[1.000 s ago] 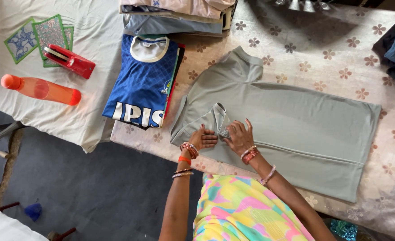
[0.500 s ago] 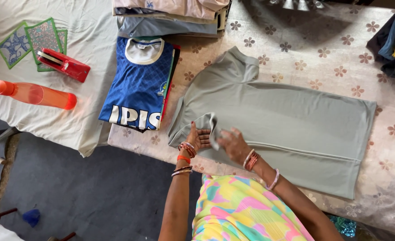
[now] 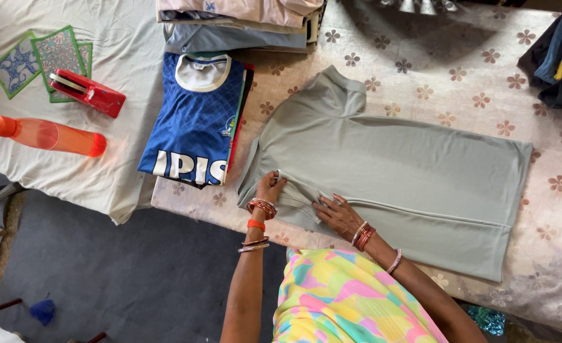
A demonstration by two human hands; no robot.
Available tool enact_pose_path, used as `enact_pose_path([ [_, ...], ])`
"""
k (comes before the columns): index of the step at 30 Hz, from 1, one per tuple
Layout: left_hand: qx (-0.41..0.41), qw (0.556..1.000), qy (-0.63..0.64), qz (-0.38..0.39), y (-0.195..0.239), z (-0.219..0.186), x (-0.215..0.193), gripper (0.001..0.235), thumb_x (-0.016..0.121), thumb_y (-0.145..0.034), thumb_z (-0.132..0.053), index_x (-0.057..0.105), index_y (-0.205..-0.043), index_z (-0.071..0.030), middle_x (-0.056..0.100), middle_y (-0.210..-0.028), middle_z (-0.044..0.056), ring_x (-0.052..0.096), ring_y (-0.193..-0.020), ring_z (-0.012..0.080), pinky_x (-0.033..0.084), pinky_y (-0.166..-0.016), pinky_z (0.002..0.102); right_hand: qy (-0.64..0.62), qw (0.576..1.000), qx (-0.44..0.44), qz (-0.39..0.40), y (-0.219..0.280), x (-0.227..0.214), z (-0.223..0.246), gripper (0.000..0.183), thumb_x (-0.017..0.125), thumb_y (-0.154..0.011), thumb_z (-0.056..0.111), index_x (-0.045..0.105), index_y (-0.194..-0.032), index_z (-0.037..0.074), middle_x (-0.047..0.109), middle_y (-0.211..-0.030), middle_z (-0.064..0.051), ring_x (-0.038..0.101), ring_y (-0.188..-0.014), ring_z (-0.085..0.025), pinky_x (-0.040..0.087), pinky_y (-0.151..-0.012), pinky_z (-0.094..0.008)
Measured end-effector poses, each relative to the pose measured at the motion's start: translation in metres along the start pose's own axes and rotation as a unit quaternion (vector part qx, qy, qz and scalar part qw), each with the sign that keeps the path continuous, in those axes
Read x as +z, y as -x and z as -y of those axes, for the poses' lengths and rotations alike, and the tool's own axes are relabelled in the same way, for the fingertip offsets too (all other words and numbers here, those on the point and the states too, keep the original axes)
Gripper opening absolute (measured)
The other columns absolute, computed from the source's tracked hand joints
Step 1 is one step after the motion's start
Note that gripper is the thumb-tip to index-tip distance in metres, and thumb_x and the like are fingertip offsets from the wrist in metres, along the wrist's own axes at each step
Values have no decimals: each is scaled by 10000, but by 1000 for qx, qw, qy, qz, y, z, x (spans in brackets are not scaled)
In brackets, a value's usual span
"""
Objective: The person folds a grey polo shirt on a table, smoothing it flat, folding in the sleeves and sides, and placing it on a stack of folded clothes. They then take a navy t-shirt, spread it out on the table, smooth it, and fold it in stages.
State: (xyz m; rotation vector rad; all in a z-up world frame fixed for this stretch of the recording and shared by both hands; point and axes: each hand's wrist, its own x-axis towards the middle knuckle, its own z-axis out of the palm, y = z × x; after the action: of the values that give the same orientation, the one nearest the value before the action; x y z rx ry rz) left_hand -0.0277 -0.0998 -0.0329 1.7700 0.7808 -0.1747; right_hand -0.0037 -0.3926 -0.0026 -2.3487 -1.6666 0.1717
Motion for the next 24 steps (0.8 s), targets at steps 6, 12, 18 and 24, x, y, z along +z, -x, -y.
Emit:
enact_pose_path([
  [6, 170, 969, -57, -172, 26, -13, 6, 333, 658, -866, 1, 618, -1197, -17, 738, -1038, 107, 722, -917, 201, 571, -821, 345, 20, 997, 36, 64, 3, 6, 2, 357, 553, -963, 190, 571, -1317, 236, 364, -1617, 44, 283, -1504, -178, 182, -1240, -482],
  [12, 370, 866, -305, -144, 52, -11, 24, 426, 627, -1032, -171, 545, -1439, -74, 570, -1487, 110, 492, -1413, 251, 396, -1200, 436, 79, 996, 14, 47, 1, -28, 15, 630, 523, -946, 281, 377, -1551, 188, 303, -1657, -21, 247, -1539, -188, 157, -1250, -475],
  [18, 378, 792, -479, 25, 64, -24, 26, 766, 446, -1003, -574, 246, -1619, -165, 216, -1700, 73, 147, -1572, 260, 92, -1276, 545, -64, 996, 52, 46, -11, -6, 10, 750, 468, -993, 531, 303, -1570, 83, 258, -1654, -123, 207, -1542, -266, 140, -1247, -489],
  [24, 229, 801, -552, 2, 26, -31, 19, 700, 367, -992, -660, 198, -1612, -384, 41, -1725, 33, 35, -1566, 375, 25, -1201, 689, -5, 993, 86, 76, -9, 5, 0, 715, 396, -977, 598, 246, -1585, 253, 172, -1677, -31, 154, -1531, -195, 77, -1240, -498],
])
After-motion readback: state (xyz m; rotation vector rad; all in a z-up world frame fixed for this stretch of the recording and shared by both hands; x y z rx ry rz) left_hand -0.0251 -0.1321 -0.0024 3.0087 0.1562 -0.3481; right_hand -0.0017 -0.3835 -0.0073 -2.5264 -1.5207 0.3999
